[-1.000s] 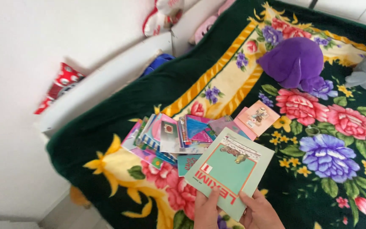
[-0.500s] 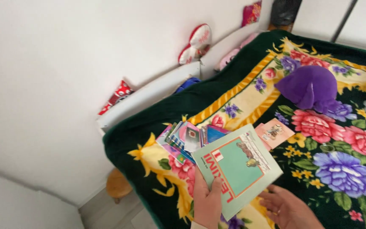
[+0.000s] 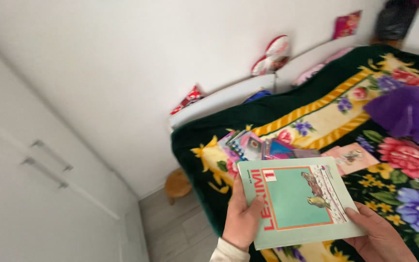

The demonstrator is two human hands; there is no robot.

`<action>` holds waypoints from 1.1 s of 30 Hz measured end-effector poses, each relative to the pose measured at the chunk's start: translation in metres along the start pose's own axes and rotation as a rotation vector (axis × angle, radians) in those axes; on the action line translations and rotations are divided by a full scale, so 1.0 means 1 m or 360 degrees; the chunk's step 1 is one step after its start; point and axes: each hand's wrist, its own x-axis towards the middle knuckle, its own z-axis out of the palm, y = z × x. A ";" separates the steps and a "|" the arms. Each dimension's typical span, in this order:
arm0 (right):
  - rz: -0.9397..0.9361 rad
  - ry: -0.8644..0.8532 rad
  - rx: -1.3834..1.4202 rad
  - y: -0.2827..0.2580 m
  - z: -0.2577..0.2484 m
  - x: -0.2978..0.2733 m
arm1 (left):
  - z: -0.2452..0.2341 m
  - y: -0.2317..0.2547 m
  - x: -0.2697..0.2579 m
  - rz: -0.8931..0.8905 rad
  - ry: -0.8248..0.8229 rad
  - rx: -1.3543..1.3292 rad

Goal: The person repeatedly picks up books and notebooks from a bed and places them one by one into a growing stack on the floor. The person handles each item individually, turning them over briefly before adding them to the pile.

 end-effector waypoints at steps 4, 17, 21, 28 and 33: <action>-0.0049 -0.0091 -0.0170 0.018 -0.009 -0.010 | -0.009 0.004 -0.037 -0.0083 0.0158 0.0661; -0.0459 -0.0172 -0.0407 0.050 -0.035 0.006 | -0.006 0.061 -0.114 -0.0095 0.0269 0.0401; -0.0709 -0.0287 -0.0536 0.079 -0.067 0.061 | -0.009 0.058 -0.128 -0.0126 0.0202 0.0689; -0.1013 -0.0558 -0.0354 0.101 -0.039 0.067 | -0.030 0.084 -0.155 -0.0426 0.0271 0.0887; -0.0932 -0.0701 -0.0784 0.095 -0.002 0.094 | -0.063 0.103 -0.182 -0.0465 0.0438 0.0561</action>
